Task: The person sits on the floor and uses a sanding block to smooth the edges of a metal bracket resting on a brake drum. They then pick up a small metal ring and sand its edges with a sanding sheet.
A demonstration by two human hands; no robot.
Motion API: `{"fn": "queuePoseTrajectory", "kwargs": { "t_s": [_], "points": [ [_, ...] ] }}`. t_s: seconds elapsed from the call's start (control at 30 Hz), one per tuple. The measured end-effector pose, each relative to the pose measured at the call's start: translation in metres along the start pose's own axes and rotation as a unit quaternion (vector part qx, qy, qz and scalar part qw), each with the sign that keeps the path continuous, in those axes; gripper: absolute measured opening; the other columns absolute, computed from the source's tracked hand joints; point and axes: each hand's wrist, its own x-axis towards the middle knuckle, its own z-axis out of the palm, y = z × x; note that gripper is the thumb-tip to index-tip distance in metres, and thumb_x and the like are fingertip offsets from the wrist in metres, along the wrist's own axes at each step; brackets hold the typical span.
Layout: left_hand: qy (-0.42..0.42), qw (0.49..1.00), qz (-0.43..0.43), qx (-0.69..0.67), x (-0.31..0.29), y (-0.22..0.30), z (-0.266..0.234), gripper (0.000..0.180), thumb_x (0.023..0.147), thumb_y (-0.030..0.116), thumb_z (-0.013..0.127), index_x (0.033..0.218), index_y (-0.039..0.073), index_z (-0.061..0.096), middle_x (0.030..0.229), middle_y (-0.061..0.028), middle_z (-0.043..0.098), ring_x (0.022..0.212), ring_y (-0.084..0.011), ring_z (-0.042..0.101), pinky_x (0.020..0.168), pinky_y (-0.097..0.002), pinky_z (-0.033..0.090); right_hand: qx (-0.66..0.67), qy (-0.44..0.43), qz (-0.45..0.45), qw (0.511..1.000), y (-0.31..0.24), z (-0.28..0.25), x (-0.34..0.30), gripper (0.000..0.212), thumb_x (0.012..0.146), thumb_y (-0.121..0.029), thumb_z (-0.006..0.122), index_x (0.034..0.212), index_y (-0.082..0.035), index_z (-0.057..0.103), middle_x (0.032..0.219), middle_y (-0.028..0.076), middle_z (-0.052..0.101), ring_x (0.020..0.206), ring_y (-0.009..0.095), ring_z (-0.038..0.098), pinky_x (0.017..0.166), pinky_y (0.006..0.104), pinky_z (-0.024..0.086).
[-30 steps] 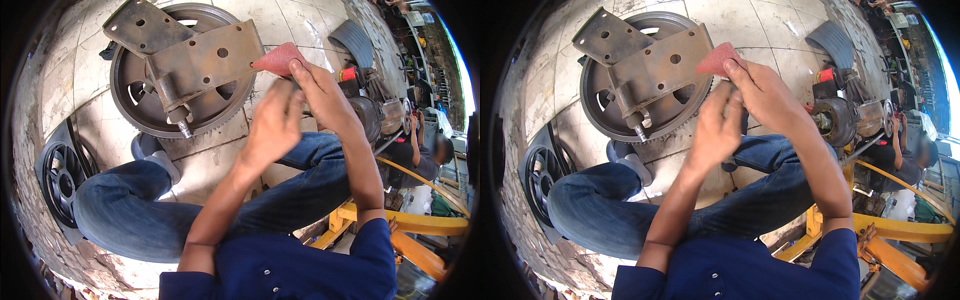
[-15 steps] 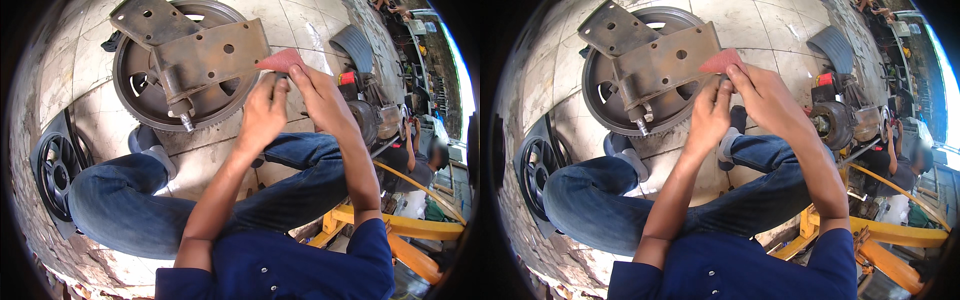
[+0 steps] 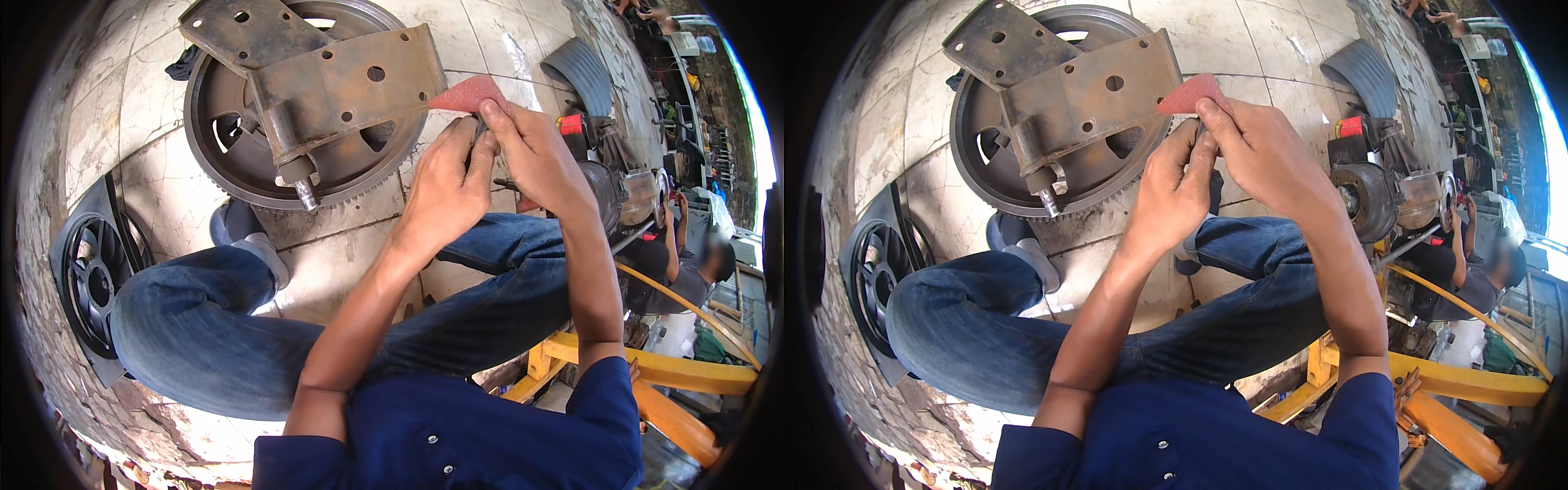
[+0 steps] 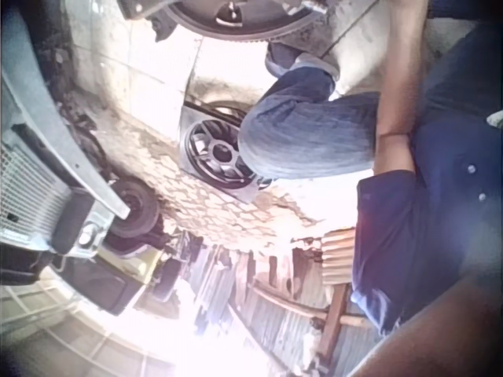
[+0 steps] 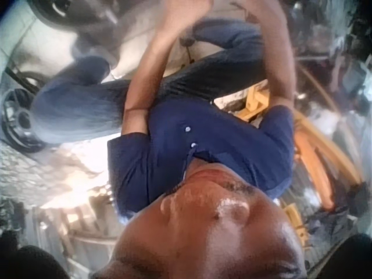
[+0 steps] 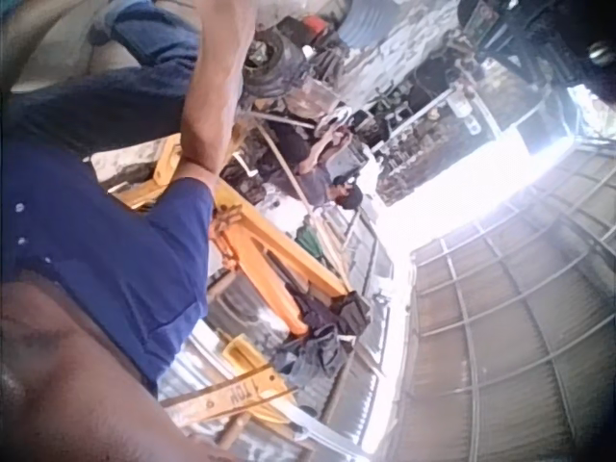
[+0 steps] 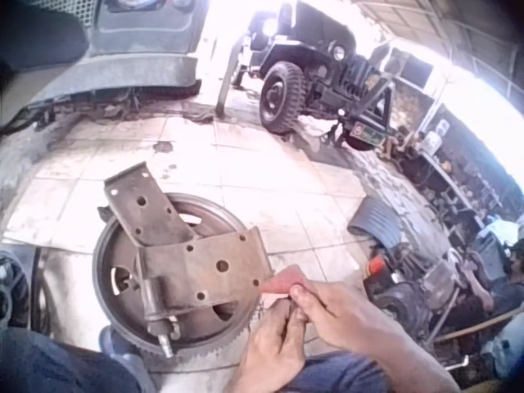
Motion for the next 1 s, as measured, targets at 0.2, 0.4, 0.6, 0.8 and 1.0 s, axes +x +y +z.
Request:
{"fn": "queuePoseTrajectory", "kwargs": {
  "t_s": [0.2,0.4,0.6,0.8,1.0],
  "points": [
    [0.066,0.998,0.006,-0.006,-0.005,-0.035,0.002,0.02,0.098,0.014,0.049,0.098,-0.003,0.059,0.091,-0.0258,0.062,0.09,-0.0447,0.059,0.08,-0.0464,0.046,-0.114,0.079,-0.213,0.967,0.015,0.008,-0.001,0.044,0.101,-0.036,0.046,0.108,0.004,0.063,0.085,0.026,0.065,0.081,0.041,0.063,0.077,0.0417,0.049],
    [0.005,0.999,0.052,0.01,0.0,-0.009,-0.005,0.022,0.099,0.017,0.048,0.097,-0.001,0.061,0.085,-0.0136,0.058,0.079,-0.0219,0.057,0.076,-0.0347,0.046,0.008,0.259,0.018,0.966,-0.002,-0.033,-0.009,0.052,0.102,-0.044,0.046,0.107,0.005,0.063,0.077,0.011,0.063,0.076,0.016,0.057,0.073,0.0314,0.046],
    [-0.02,0.992,0.122,-0.026,0.0,0.008,-0.002,0.021,0.096,0.012,0.051,0.101,-0.001,0.066,0.098,-0.0131,0.06,0.091,-0.0248,0.059,0.083,-0.0352,0.046,0.031,0.242,-0.051,0.968,0.003,-0.029,-0.012,0.047,0.102,-0.04,0.05,0.103,0.005,0.062,0.076,0.01,0.061,0.073,0.012,0.05,0.07,0.029,0.044],
    [-0.056,0.98,0.186,-0.043,0.003,0.017,-0.002,0.023,0.095,0.01,0.052,0.108,-0.001,0.068,0.124,-0.016,0.06,0.111,-0.0268,0.059,0.096,-0.0367,0.045,0.027,0.208,-0.067,0.975,0.014,-0.034,-0.01,0.041,0.101,-0.035,0.052,0.106,0.005,0.061,0.075,0.012,0.06,0.069,0.015,0.05,0.067,0.0313,0.045],
    [-0.052,0.982,0.179,-0.041,0.002,0.015,-0.001,0.022,0.094,0.007,0.053,0.109,-0.002,0.066,0.115,-0.0156,0.064,0.105,-0.0248,0.062,0.093,-0.0355,0.046,0.004,0.236,-0.114,0.965,0.002,-0.032,-0.016,0.034,0.1,-0.029,0.054,0.113,0.002,0.062,0.084,0.015,0.066,0.075,0.02,0.06,0.072,0.0326,0.048]
  ]
}}
